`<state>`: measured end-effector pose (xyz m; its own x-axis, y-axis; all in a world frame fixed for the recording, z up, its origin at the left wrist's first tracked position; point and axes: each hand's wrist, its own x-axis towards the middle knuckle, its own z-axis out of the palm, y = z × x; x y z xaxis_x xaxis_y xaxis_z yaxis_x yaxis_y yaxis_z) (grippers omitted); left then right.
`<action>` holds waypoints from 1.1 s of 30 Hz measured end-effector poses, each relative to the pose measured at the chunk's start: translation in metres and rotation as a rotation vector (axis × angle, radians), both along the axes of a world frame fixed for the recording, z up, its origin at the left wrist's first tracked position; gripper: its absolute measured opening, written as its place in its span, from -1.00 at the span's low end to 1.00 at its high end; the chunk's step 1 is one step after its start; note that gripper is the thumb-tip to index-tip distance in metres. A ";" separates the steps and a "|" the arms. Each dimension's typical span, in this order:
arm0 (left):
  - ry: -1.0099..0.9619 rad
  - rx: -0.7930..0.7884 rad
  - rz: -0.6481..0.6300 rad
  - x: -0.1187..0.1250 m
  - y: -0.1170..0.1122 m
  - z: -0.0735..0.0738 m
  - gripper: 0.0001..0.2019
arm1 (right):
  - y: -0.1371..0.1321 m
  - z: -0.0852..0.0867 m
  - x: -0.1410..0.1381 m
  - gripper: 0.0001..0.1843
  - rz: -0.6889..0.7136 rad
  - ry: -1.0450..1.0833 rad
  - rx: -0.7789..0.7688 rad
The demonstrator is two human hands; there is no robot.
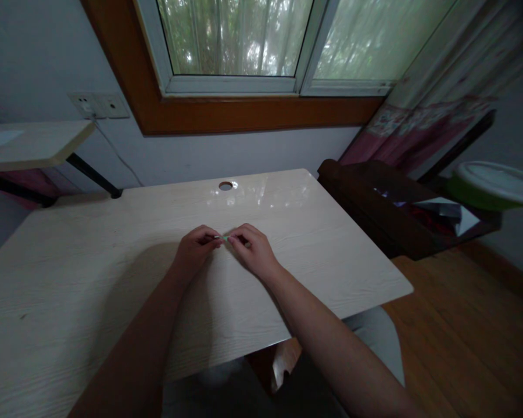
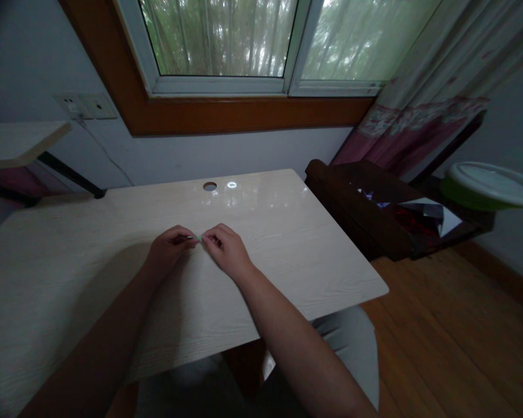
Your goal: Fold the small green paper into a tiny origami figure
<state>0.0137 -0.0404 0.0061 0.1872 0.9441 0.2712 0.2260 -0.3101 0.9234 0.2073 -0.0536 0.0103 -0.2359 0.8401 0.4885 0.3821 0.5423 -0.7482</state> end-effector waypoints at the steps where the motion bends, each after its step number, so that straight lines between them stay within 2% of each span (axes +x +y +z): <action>1: -0.007 0.006 0.000 0.000 0.000 -0.001 -0.79 | 0.000 0.001 0.000 -0.88 0.007 -0.002 0.002; 5: -0.034 -0.010 0.000 0.000 0.001 -0.002 -0.80 | 0.000 0.002 0.001 -0.86 0.033 -0.012 0.013; 11: 0.097 0.021 -0.031 0.000 -0.001 0.005 -0.83 | 0.000 0.002 0.001 -0.87 0.034 -0.014 0.024; 16: 0.011 -0.066 0.010 -0.001 -0.002 0.009 -0.78 | 0.001 -0.002 0.000 -0.86 -0.005 0.024 -0.006; 22: -0.022 -0.108 -0.015 -0.001 0.000 0.005 -0.78 | 0.003 -0.007 -0.001 -0.90 0.014 -0.005 -0.012; 33: -0.004 -0.098 0.010 -0.001 -0.001 0.001 -0.78 | 0.001 0.000 0.000 -0.91 -0.053 0.017 0.000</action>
